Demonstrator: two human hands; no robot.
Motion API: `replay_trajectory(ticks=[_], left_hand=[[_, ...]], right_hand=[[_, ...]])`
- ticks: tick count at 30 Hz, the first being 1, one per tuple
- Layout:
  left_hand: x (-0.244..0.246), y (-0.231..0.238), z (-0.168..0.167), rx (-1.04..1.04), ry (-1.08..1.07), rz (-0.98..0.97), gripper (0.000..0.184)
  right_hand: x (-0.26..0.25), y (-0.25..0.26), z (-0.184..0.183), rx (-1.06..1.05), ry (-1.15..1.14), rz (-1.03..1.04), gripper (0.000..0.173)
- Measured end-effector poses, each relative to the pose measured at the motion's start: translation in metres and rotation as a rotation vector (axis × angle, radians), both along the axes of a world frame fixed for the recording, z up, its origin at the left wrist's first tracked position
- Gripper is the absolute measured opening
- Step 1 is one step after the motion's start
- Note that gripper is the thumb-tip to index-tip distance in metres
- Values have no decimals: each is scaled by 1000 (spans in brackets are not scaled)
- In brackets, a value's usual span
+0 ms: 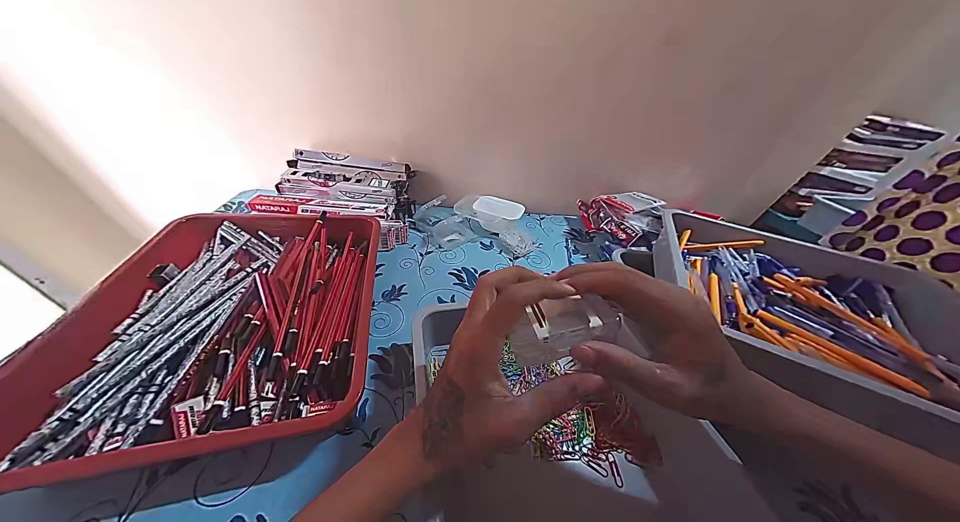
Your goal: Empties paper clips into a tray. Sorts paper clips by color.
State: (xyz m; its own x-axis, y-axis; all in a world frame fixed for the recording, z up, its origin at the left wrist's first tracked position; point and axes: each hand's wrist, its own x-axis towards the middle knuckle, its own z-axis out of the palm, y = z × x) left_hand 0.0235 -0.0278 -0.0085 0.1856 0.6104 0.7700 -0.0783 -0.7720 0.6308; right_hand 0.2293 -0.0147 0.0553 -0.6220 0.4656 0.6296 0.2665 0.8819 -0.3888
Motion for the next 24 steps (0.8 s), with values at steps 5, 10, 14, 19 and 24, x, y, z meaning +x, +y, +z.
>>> replay_trajectory(ticks=[5,10,14,19,24], left_hand=[[-3,-3,15,-355,-126,-65,64],[-8,-5,21,-591,-70,-109,67],[-11,-5,25,-583,-60,-90,60],[-14,-5,28,-582,-47,-86,58],[-13,-4,26,-615,-46,-57,53]], right_hand=[[3,5,-8,40,91,-31,27],[2,5,-6,-20,126,-49,24],[-4,3,-5,-134,190,-49,19],[-6,0,-4,-255,204,-83,15],[-5,0,-5,-387,237,-78,10]])
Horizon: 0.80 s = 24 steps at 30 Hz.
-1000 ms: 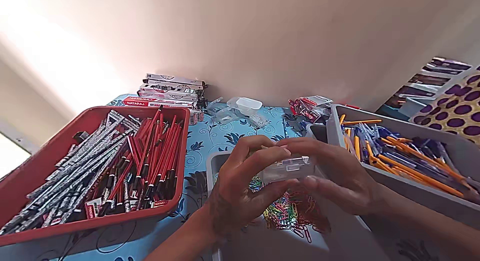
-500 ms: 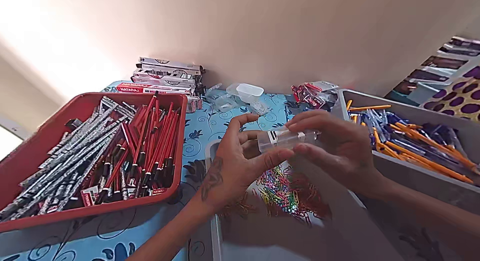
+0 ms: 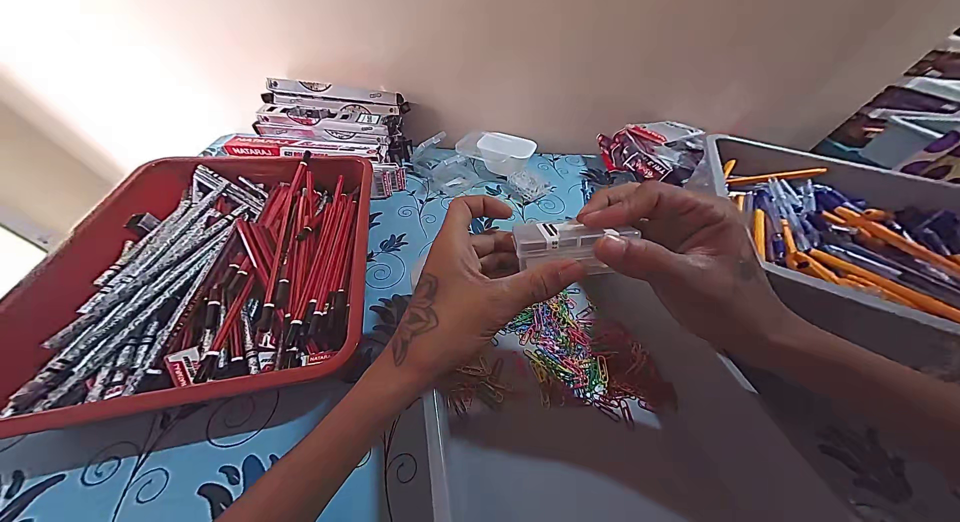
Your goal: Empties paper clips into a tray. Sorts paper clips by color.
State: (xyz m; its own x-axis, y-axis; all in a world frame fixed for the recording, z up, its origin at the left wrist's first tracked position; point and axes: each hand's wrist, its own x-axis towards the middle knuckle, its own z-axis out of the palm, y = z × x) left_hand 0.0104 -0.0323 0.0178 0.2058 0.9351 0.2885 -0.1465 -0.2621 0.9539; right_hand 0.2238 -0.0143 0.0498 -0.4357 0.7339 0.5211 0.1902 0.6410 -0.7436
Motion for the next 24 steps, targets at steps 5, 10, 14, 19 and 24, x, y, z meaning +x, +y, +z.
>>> replay_trajectory(ticks=[5,10,14,19,24], left_hand=[[2,3,-8,18,132,99,59],[6,5,-20,56,220,124,56],[6,4,-16,13,170,107,59],[10,4,-18,29,115,15,71],[11,7,-22,102,314,110,82]], right_hand=[[17,16,8,662,-525,-20,25],[13,17,14,1052,-750,54,22],[9,12,16,1098,-793,21,18],[19,17,22,836,-735,-131,27],[20,39,34,613,-914,-192,30]])
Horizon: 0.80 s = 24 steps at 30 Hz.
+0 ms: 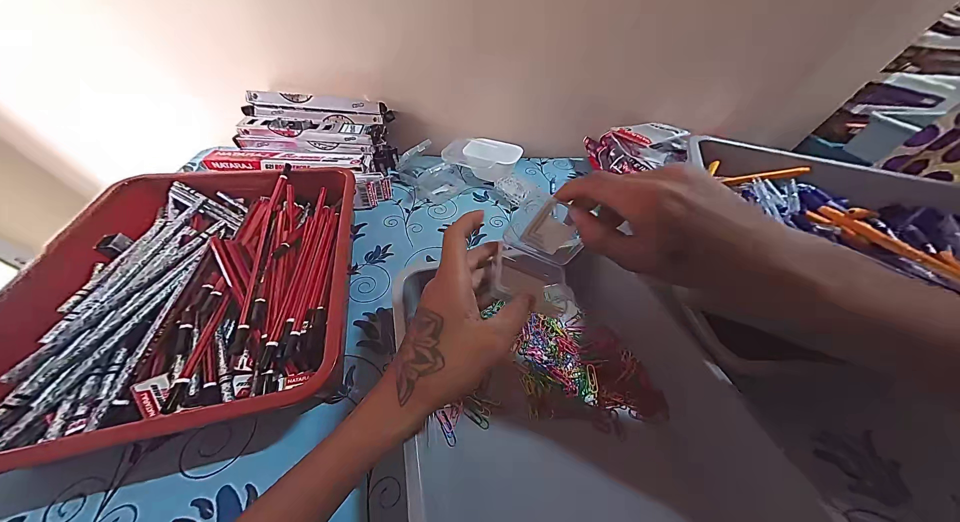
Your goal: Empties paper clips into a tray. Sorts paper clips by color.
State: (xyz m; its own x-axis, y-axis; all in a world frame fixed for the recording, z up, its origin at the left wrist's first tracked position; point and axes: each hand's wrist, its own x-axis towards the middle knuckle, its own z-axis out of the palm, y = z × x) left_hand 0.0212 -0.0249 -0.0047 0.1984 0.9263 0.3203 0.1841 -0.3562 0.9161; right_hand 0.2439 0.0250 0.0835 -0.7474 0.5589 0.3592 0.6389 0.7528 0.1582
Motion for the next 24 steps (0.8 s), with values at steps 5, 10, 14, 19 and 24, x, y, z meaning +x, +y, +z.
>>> replay_trajectory(ticks=[5,10,14,19,24], left_hand=[[-11,14,-3,298,341,359,79],[-28,28,-2,329,526,483,46],[-28,37,-17,257,680,444,37],[-28,32,-15,165,631,395,35],[-28,29,-12,8,297,399,22]], right_hand=[[-8,68,12,-142,-152,-123,24],[-30,122,-7,-448,-134,-254,24],[-36,128,-22,-649,-40,-272,26],[-28,115,-16,-634,-91,-308,41],[-20,45,-1,-228,-126,-35,26]])
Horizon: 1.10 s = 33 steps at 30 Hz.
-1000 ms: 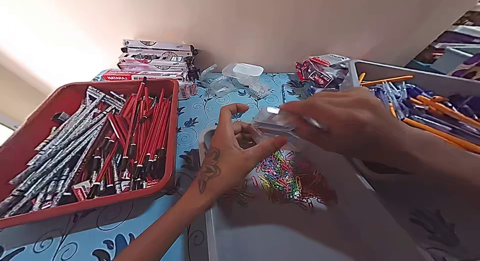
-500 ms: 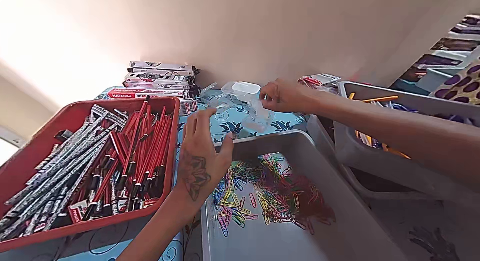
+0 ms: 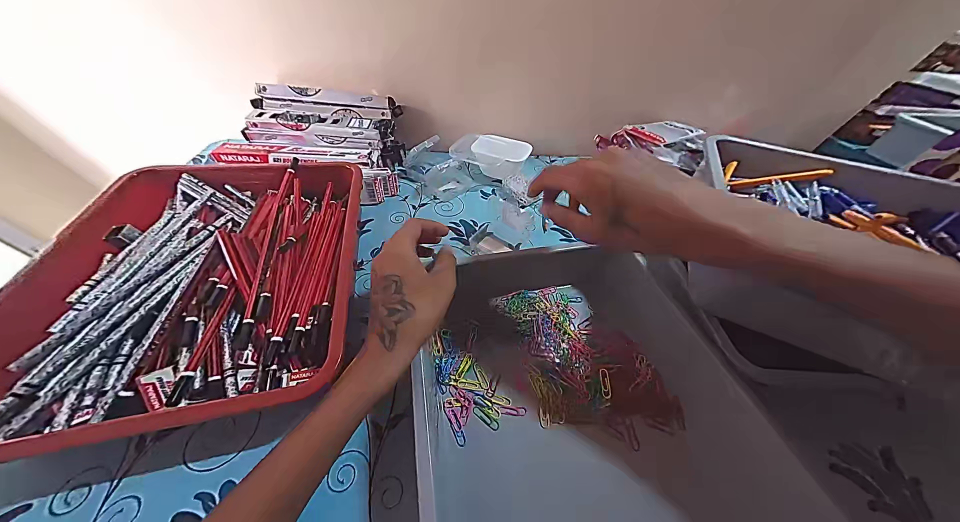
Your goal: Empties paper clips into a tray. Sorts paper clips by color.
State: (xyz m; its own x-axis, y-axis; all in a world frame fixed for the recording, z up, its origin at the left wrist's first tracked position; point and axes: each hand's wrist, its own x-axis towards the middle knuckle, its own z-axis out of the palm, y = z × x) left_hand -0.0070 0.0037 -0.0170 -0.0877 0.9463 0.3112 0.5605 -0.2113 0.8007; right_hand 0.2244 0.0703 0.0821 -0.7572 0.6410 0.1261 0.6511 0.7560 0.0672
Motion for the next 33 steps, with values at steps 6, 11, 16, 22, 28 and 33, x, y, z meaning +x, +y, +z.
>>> replay_trajectory(ticks=[6,11,16,22,28,33], left_hand=[[-8,-6,-19,-147,-514,-100,16],[-4,-9,-39,-60,-762,-139,21],[-2,-7,-39,-60,-793,-171,21],[-5,-6,-38,-99,-745,-179,19],[-6,-6,-36,-125,-741,-171,18],[-7,-5,-38,-143,-728,-189,18]], right_hand=[[21,-123,-57,5,14,147,24],[20,-133,-102,-109,31,65,34],[4,-105,-93,25,3,-28,23],[-41,-113,-115,-135,134,349,29],[-33,-79,-94,-58,69,95,24],[-22,-97,-106,-102,120,202,25]])
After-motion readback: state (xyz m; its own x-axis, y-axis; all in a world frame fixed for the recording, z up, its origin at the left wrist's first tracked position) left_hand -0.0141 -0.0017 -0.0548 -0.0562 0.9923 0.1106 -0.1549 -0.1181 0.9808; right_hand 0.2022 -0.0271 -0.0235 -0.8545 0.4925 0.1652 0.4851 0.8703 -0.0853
